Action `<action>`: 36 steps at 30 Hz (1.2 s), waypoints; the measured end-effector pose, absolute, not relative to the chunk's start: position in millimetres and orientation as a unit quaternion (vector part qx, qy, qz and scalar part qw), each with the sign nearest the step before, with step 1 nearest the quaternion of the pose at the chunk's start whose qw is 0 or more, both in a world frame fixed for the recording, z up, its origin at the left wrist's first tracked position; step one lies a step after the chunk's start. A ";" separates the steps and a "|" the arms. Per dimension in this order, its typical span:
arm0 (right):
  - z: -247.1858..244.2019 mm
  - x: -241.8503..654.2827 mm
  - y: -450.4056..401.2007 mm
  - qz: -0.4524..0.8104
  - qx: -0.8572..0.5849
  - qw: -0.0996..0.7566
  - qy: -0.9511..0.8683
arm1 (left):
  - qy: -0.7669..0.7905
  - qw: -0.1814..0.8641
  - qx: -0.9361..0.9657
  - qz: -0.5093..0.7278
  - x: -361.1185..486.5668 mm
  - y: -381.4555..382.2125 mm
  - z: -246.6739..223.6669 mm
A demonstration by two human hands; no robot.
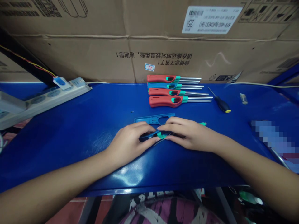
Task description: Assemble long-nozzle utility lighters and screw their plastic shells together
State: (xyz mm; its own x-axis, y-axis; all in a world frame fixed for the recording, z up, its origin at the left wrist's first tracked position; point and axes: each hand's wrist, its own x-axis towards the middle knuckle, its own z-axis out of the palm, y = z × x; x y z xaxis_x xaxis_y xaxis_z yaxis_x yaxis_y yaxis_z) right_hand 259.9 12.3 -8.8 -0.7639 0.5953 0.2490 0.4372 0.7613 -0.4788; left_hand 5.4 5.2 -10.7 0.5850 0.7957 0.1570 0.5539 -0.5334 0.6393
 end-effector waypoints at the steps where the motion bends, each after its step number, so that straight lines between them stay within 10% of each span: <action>1: -9.0 260.3 12.8 0.200 -0.282 0.197 -0.917 | 0.399 0.268 0.849 0.221 4.1 5.3 -10.2; 29: -1.4 264.2 14.6 0.199 -0.273 0.218 -0.916 | 0.391 0.340 0.824 0.228 0.1 10.5 -4.9; 36: 12.8 335.5 59.3 -0.060 -0.540 0.324 -0.774 | 0.369 0.203 0.891 0.172 -2.6 10.5 -6.4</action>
State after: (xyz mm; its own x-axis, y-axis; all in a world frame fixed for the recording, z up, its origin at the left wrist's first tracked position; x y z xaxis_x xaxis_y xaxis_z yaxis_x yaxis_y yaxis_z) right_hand 335.5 59.3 12.8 -0.2057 0.7978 0.5667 0.8753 0.4089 -0.2580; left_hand -2.6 10.5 -6.4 0.6691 0.7265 0.1562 0.5873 -0.6458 0.4879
